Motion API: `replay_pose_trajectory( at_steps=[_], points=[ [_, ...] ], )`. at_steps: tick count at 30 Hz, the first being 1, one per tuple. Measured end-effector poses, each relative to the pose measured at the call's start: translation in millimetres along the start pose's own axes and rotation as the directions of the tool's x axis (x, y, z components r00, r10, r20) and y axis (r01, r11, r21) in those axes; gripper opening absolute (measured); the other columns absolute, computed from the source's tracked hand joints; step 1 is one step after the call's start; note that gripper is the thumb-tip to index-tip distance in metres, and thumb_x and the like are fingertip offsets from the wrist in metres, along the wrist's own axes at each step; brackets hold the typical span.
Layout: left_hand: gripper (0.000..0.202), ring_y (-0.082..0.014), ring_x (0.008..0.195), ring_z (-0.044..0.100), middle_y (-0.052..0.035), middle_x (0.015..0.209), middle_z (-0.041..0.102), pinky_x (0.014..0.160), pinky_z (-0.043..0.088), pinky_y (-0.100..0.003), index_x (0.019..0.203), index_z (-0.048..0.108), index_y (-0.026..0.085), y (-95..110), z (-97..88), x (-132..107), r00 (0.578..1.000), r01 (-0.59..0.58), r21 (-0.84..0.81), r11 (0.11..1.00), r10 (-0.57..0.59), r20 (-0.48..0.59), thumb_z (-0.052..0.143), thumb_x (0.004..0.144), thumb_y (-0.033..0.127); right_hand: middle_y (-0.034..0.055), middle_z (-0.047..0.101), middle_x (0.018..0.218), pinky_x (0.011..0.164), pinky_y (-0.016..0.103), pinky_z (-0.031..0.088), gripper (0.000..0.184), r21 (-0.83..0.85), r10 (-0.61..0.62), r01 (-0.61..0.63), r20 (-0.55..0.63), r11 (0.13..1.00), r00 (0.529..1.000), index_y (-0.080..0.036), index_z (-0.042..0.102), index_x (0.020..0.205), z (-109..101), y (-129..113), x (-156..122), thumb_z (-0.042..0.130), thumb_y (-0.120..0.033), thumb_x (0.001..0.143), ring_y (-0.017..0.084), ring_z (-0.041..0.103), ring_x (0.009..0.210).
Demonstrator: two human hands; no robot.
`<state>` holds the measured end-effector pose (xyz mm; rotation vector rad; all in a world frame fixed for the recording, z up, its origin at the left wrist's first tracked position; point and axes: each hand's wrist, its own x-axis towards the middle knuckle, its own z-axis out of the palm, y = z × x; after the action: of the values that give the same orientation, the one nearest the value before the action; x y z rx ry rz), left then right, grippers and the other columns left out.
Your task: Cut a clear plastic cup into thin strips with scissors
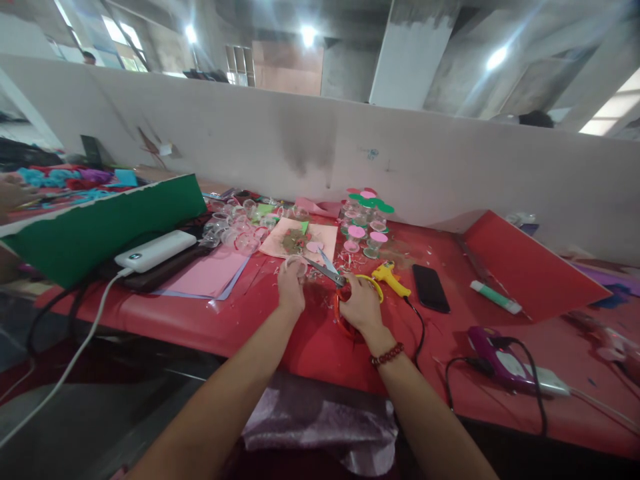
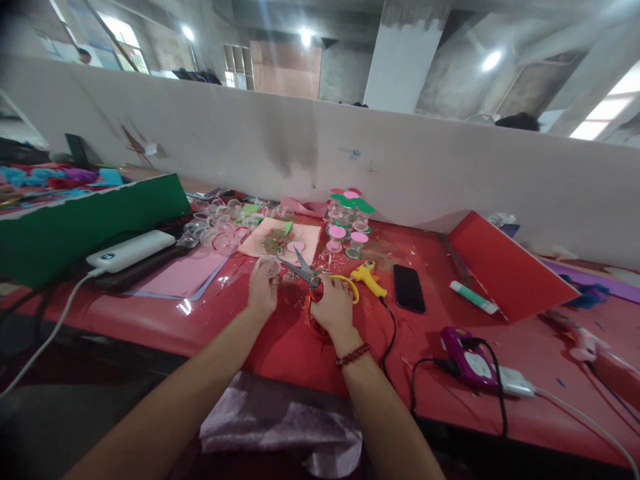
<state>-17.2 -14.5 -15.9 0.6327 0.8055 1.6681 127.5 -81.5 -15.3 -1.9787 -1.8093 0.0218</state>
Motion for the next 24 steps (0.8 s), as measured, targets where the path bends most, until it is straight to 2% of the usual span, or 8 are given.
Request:
replay_pose_trajectory(
  at_steps=[4, 8, 11, 13, 16, 18, 22, 24],
  points=[
    [0.017, -0.0053, 0.050, 0.038, 0.0061, 0.062, 0.047, 0.047, 0.027, -0.019, 0.073, 0.053, 0.018, 0, 1.3, -3, 0.999, -0.006, 0.060, 0.998, 0.008, -0.035, 0.061, 0.058, 0.018, 0.0087, 0.062, 0.113, 0.090, 0.035, 0.041, 0.048, 0.014, -0.001, 0.001, -0.028, 1.000, 1.000, -0.023, 0.055, 0.122, -1, 0, 0, 0.059, -0.026, 0.075, 0.025, 0.056, 0.103],
    [0.017, -0.0055, 0.051, 0.040, 0.0062, 0.061, 0.048, 0.050, 0.030, -0.020, 0.072, 0.053, 0.017, -1, 3.6, -7, 0.999, 0.018, 0.056, 0.998, -0.020, 0.028, 0.060, 0.056, 0.017, 0.0085, 0.062, 0.111, 0.090, 0.035, 0.040, 0.045, 0.027, -0.001, 0.003, -0.078, 1.000, 0.997, -0.023, 0.055, 0.120, -4, -1, 0, 0.058, -0.027, 0.075, 0.024, 0.055, 0.102],
    [0.020, -0.0056, 0.053, 0.042, 0.0058, 0.062, 0.049, 0.050, 0.032, -0.020, 0.073, 0.055, 0.017, -1, 3.4, -7, 0.990, 0.093, 0.012, 0.996, -0.094, 0.101, 0.061, 0.054, 0.014, 0.0089, 0.061, 0.109, 0.089, 0.035, 0.040, 0.046, 0.035, -0.005, 0.009, -0.110, 0.999, 0.994, -0.022, 0.055, 0.120, -5, -1, 0, 0.059, -0.028, 0.075, 0.024, 0.055, 0.101],
    [0.021, -0.0054, 0.052, 0.042, 0.0059, 0.062, 0.049, 0.049, 0.032, -0.019, 0.074, 0.055, 0.017, 0, 2.7, -7, 0.969, 0.171, -0.029, 0.985, -0.162, 0.186, 0.062, 0.054, 0.013, 0.0095, 0.061, 0.109, 0.089, 0.034, 0.039, 0.047, 0.033, -0.001, 0.005, -0.120, 0.999, 0.993, -0.022, 0.055, 0.121, -6, -1, 0, 0.060, -0.027, 0.075, 0.025, 0.055, 0.102],
    [0.020, -0.0040, 0.046, 0.035, 0.0071, 0.057, 0.045, 0.047, 0.032, -0.019, 0.070, 0.052, 0.017, 4, 2.5, -9, 0.909, 0.297, -0.050, 0.953, -0.267, 0.320, 0.067, 0.056, 0.014, 0.0093, 0.061, 0.109, 0.089, 0.034, 0.039, 0.048, 0.027, 0.004, 0.000, -0.122, 1.000, 0.992, -0.022, 0.055, 0.121, -6, -1, 0, 0.060, -0.025, 0.074, 0.025, 0.055, 0.101],
    [0.022, -0.0034, 0.044, 0.033, 0.0074, 0.056, 0.044, 0.048, 0.034, -0.019, 0.068, 0.050, 0.017, 6, 3.0, -12, 0.873, 0.356, -0.025, 0.934, -0.323, 0.366, 0.070, 0.059, 0.017, 0.0090, 0.061, 0.109, 0.088, 0.033, 0.039, 0.047, 0.027, 0.004, -0.001, -0.127, 1.000, 0.992, -0.022, 0.055, 0.121, -6, -1, 0, 0.060, -0.025, 0.074, 0.024, 0.055, 0.100],
    [0.022, -0.0037, 0.044, 0.032, 0.0070, 0.053, 0.042, 0.049, 0.035, -0.019, 0.066, 0.050, 0.017, 5, 3.7, -16, 0.837, 0.368, 0.049, 0.928, -0.354, 0.417, 0.071, 0.064, 0.022, 0.0089, 0.061, 0.109, 0.088, 0.033, 0.039, 0.047, 0.023, 0.015, -0.012, -0.130, 1.000, 0.991, -0.022, 0.055, 0.121, -4, 0, 0, 0.059, -0.025, 0.073, 0.024, 0.055, 0.100],
    [0.019, -0.0041, 0.045, 0.033, 0.0068, 0.053, 0.042, 0.048, 0.033, -0.019, 0.066, 0.052, 0.017, 3, 3.1, -15, 0.843, 0.348, 0.072, 0.935, -0.346, 0.412, 0.071, 0.063, 0.020, 0.0087, 0.060, 0.109, 0.088, 0.033, 0.038, 0.047, 0.026, 0.018, -0.015, -0.132, 1.000, 0.991, -0.022, 0.055, 0.120, -4, 0, 1, 0.059, -0.025, 0.074, 0.024, 0.054, 0.101]
  ],
)
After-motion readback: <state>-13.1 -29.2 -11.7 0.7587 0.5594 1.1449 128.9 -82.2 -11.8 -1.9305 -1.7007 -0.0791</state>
